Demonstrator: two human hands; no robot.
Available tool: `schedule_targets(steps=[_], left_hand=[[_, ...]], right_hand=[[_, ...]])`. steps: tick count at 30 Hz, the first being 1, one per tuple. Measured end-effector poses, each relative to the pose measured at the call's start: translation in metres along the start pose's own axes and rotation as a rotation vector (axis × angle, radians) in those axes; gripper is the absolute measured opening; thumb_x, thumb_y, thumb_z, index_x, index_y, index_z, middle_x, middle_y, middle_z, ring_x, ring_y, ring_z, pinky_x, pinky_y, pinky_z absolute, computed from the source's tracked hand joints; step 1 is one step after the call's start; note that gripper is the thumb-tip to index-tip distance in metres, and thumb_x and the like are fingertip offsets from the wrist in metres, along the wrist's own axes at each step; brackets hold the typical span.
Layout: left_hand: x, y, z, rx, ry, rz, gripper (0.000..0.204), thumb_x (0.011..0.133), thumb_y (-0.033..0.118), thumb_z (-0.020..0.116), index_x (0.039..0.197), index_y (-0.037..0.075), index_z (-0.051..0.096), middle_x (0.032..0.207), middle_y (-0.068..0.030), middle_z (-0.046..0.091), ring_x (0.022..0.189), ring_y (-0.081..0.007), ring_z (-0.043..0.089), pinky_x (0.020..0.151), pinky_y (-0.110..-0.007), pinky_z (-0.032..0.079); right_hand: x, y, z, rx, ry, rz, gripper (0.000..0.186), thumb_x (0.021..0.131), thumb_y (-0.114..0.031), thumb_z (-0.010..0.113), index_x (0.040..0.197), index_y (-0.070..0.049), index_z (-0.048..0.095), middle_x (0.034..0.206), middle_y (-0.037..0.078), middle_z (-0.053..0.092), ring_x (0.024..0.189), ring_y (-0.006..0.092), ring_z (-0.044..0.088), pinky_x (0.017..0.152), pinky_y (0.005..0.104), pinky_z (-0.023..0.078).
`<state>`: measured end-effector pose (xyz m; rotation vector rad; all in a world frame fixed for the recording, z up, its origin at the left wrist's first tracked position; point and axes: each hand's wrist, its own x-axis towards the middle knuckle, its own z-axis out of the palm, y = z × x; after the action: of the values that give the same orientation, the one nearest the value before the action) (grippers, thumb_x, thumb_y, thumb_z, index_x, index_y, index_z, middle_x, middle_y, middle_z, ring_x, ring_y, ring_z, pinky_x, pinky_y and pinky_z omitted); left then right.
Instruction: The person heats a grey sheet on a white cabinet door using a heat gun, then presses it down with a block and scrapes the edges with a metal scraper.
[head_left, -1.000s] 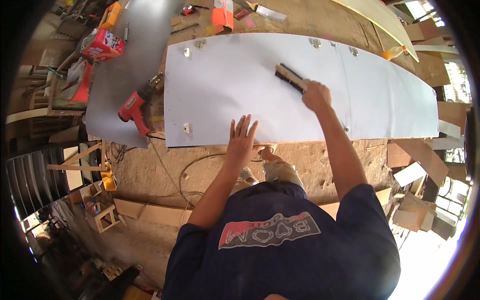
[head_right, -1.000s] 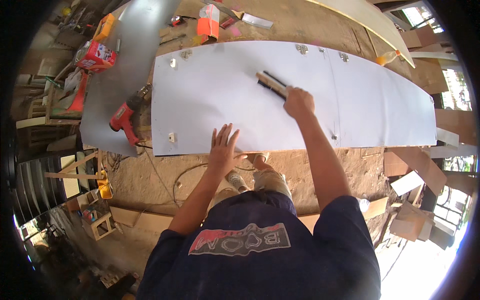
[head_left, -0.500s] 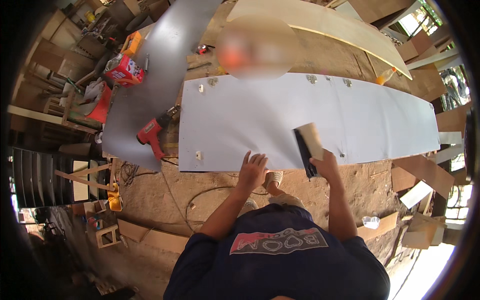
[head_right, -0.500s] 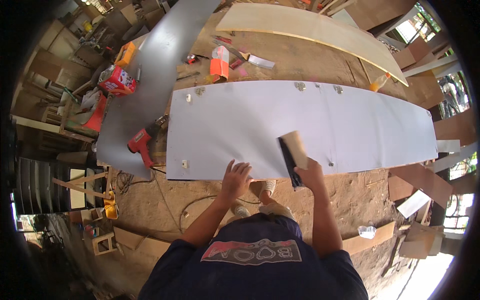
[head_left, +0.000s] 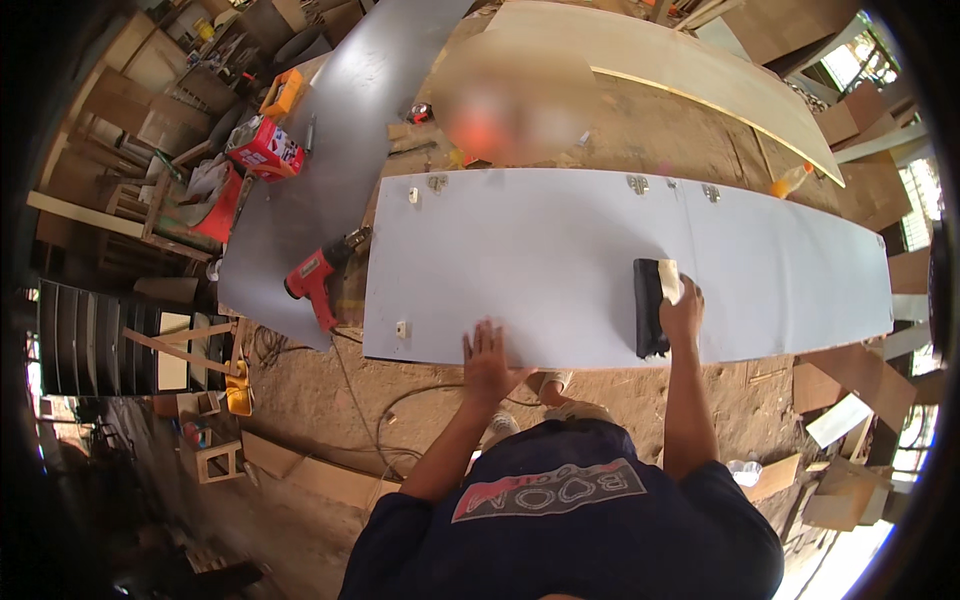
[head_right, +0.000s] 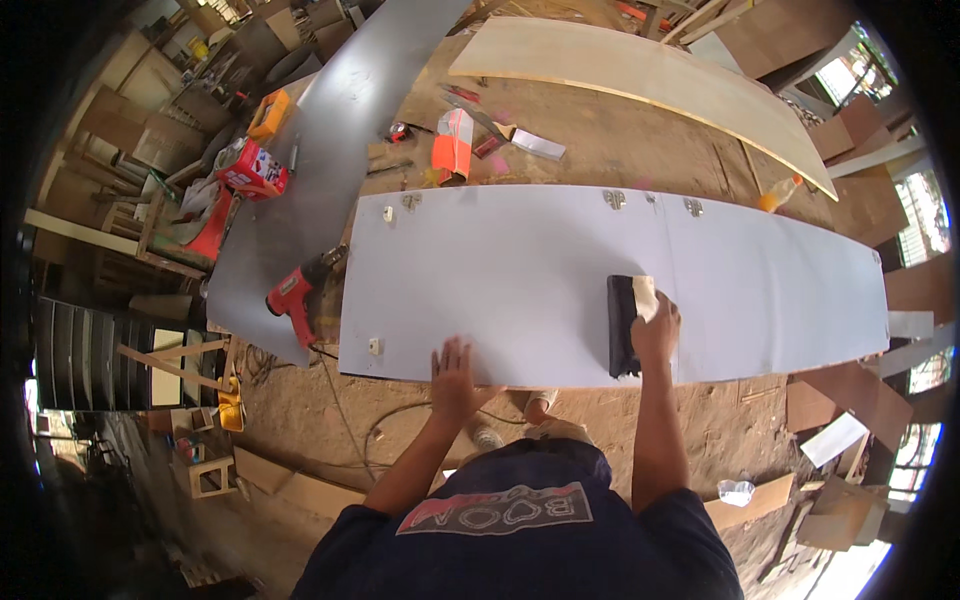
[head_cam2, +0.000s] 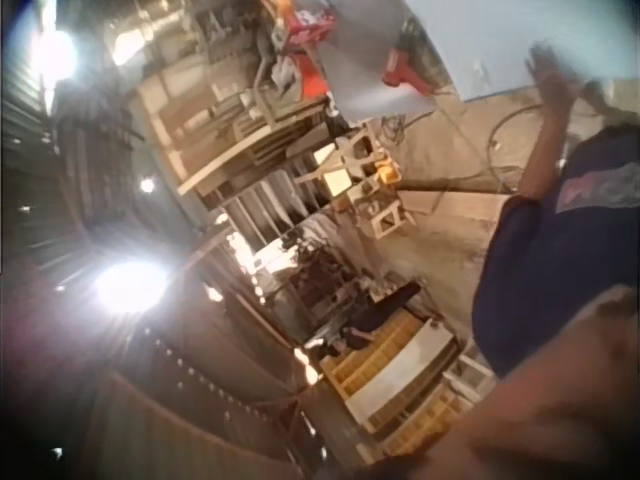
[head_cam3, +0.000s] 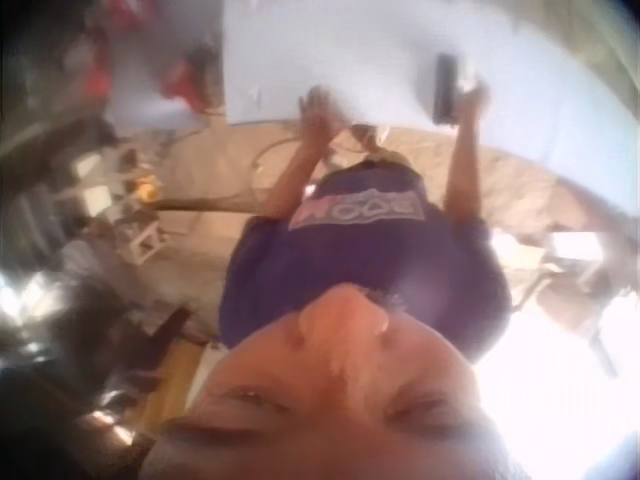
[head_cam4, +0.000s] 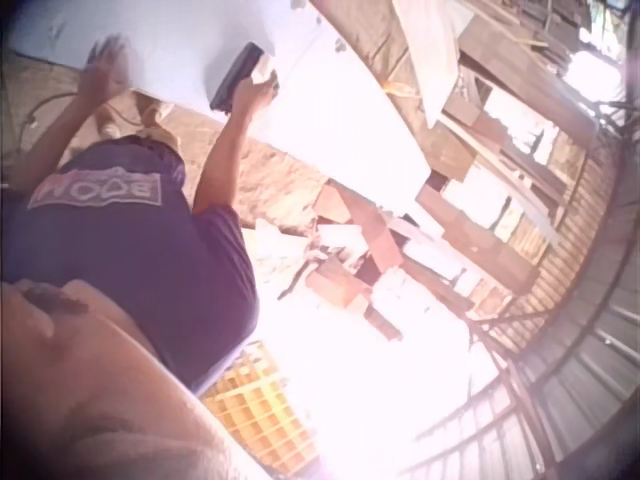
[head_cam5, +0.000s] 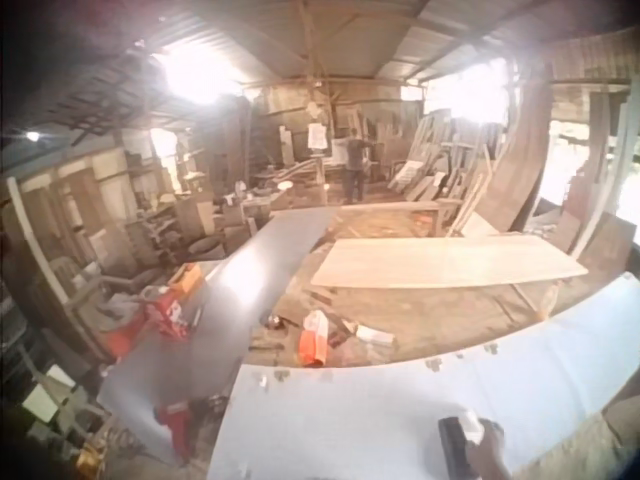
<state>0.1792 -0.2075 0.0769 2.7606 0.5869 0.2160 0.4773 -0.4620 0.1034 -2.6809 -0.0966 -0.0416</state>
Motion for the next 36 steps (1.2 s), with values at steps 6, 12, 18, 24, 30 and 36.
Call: schedule_targets(steps=[6,12,18,24,30,36], left_hand=[[0.002,-0.015,0.005,0.033,-0.186,-0.266,0.144,0.067,0.084,0.079,0.158,-0.016,0.03,0.167,-0.04,0.027,0.159,-0.0527,0.023,0.127,-0.067,0.021],[0.004,-0.016,0.001,0.024,-0.228,-0.291,0.15,0.061,0.084,0.081,0.161,-0.013,0.026,0.168,-0.0392,0.026,0.16,-0.052,0.022,0.127,-0.068,0.02],[0.013,-0.013,-0.001,-0.063,-0.242,-0.34,0.141,0.062,0.076,0.085,0.161,-0.009,0.03,0.169,-0.0361,0.026,0.161,-0.0493,0.02,0.128,-0.067,0.02],[0.019,0.012,-0.019,0.045,-0.269,-0.412,0.135,0.063,0.07,0.087,0.161,-0.006,0.033,0.169,-0.0309,0.031,0.162,-0.0424,0.023,0.129,-0.065,0.019],[0.005,0.032,-0.008,0.024,-0.149,-0.342,0.096,0.078,0.051,0.085,0.152,0.0,0.048,0.159,-0.0239,0.045,0.154,-0.0377,0.038,0.127,-0.057,0.031],[-0.019,0.028,0.005,-0.133,-0.056,-0.12,0.05,0.087,0.03,0.082,0.128,0.005,0.067,0.123,-0.0109,0.07,0.117,-0.0324,0.065,0.101,-0.048,0.051]], right_hand=[[0.115,-0.165,0.107,0.132,-0.237,-0.633,0.049,0.088,-0.003,0.07,0.136,-0.01,0.066,0.14,0.014,0.067,0.132,0.0373,0.058,0.114,0.0486,0.046],[0.219,-0.297,0.282,-0.225,-0.105,-1.006,0.054,0.093,-0.006,0.062,0.146,-0.017,0.057,0.153,0.007,0.056,0.147,0.0359,0.046,0.115,0.0613,0.042],[0.265,-0.358,0.32,-0.242,-0.022,-1.117,0.048,0.096,-0.011,0.064,0.142,-0.02,0.06,0.159,0.008,0.055,0.151,0.0381,0.043,0.113,0.0622,0.044],[0.251,-0.372,0.273,-0.382,-0.426,-1.315,0.046,0.094,-0.017,0.075,0.138,-0.017,0.063,0.138,0.012,0.067,0.136,0.0371,0.056,0.111,0.0557,0.047],[0.248,-0.344,0.223,0.572,-0.577,-0.922,0.044,0.109,-0.025,0.061,0.151,-0.013,0.057,0.147,0.013,0.063,0.132,0.0332,0.062,0.107,0.0494,0.052],[0.206,-0.301,0.13,1.525,-0.822,-0.343,0.051,0.116,-0.035,0.049,0.154,-0.002,0.05,0.145,0.012,0.061,0.13,0.0269,0.062,0.109,0.0471,0.051]])
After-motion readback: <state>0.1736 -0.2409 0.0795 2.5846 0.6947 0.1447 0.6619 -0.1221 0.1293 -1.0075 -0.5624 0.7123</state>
